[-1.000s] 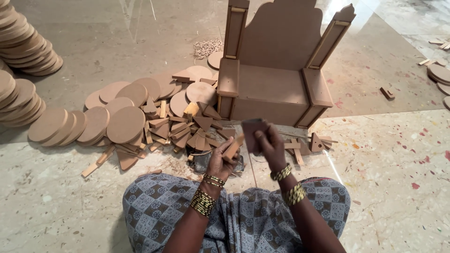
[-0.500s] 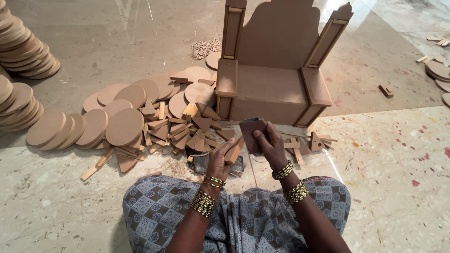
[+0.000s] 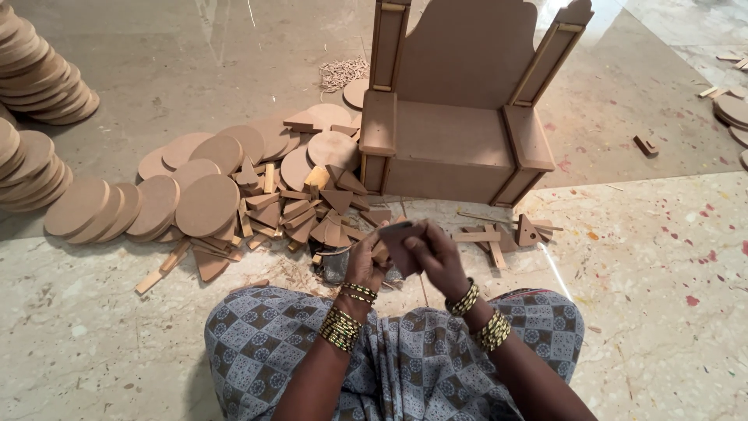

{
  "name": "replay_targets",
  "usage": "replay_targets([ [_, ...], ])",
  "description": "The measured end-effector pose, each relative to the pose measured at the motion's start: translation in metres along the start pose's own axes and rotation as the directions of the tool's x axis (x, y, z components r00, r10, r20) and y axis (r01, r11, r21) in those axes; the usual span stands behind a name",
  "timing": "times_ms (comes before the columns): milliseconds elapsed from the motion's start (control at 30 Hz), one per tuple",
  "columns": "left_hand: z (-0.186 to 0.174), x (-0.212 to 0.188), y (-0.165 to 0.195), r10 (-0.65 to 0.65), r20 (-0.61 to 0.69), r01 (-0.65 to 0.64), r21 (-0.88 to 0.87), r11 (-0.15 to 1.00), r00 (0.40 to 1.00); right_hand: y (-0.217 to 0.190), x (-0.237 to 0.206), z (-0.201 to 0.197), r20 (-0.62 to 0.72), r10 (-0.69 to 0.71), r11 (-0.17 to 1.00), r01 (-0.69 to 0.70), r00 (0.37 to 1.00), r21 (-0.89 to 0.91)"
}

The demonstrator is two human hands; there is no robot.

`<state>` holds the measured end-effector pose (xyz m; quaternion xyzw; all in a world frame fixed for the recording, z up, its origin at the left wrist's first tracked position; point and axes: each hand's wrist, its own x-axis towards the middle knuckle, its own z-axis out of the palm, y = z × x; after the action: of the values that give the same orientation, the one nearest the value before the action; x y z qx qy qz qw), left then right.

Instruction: The person sits on the floor and sands small wooden cut pieces one at a time using a sanding block, rubbing the block over each piece and setting it back on the floor among a pile of similar wooden parts.

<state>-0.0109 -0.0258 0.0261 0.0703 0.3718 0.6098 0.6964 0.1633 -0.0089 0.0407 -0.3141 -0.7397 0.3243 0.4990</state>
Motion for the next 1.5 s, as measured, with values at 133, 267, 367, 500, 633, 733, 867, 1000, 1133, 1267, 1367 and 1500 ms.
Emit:
replay_targets([
  [133,-0.007,0.007,-0.005,0.005,0.085,-0.003,-0.022,1.000,0.996,0.002,0.002,-0.006,-0.076,0.140,0.990,-0.137,0.987,0.042],
  [267,-0.012,0.011,-0.012,0.000,0.068,-0.005,0.061,0.998,0.998,-0.003,0.011,-0.009,-0.143,0.396,0.917,-0.384,0.907,0.106],
  [367,-0.010,0.014,-0.014,0.004,-0.066,-0.003,0.017,1.000,0.998,-0.014,0.005,0.000,0.028,0.205,0.978,-0.206,0.978,0.037],
  [500,-0.009,0.009,-0.010,0.151,0.043,-0.157,0.213,0.964,0.988,-0.024,0.011,-0.007,0.017,0.225,0.969,-0.226,0.974,0.098],
  [633,-0.008,-0.007,0.002,0.190,0.084,-0.208,0.390,0.897,0.978,-0.028,0.020,-0.022,0.032,0.513,0.835,-0.507,0.858,0.213],
  [733,0.000,-0.011,0.013,0.339,0.217,-0.401,0.571,0.717,0.915,-0.031,0.017,-0.025,0.148,0.504,0.820,-0.525,0.851,0.226],
  [867,0.008,-0.015,0.016,0.241,0.066,-0.241,0.499,0.833,0.968,-0.032,0.013,-0.018,0.081,0.566,0.762,-0.558,0.820,0.329],
  [1000,0.013,-0.018,0.006,0.385,0.189,-0.429,0.387,0.816,0.903,-0.034,0.012,-0.008,0.068,0.562,0.616,-0.472,0.824,0.631],
  [1133,0.017,-0.024,0.002,0.604,0.316,-0.668,0.506,0.545,0.732,-0.038,0.012,-0.010,0.044,0.592,0.594,-0.472,0.805,0.651],
  [1267,0.019,-0.041,0.011,0.600,0.416,-0.700,0.604,0.380,0.684,-0.041,0.014,-0.023,-0.013,0.524,0.659,-0.396,0.852,0.640],
  [1367,0.030,-0.054,0.009,0.551,0.559,-0.682,0.731,0.024,0.620,-0.041,0.016,-0.026,-0.020,0.503,0.724,-0.409,0.864,0.555],
  [1500,0.029,-0.059,0.011,0.499,0.554,-0.738,0.585,0.337,0.667,-0.040,0.014,-0.025,-0.021,0.412,0.758,-0.329,0.911,0.563],
])
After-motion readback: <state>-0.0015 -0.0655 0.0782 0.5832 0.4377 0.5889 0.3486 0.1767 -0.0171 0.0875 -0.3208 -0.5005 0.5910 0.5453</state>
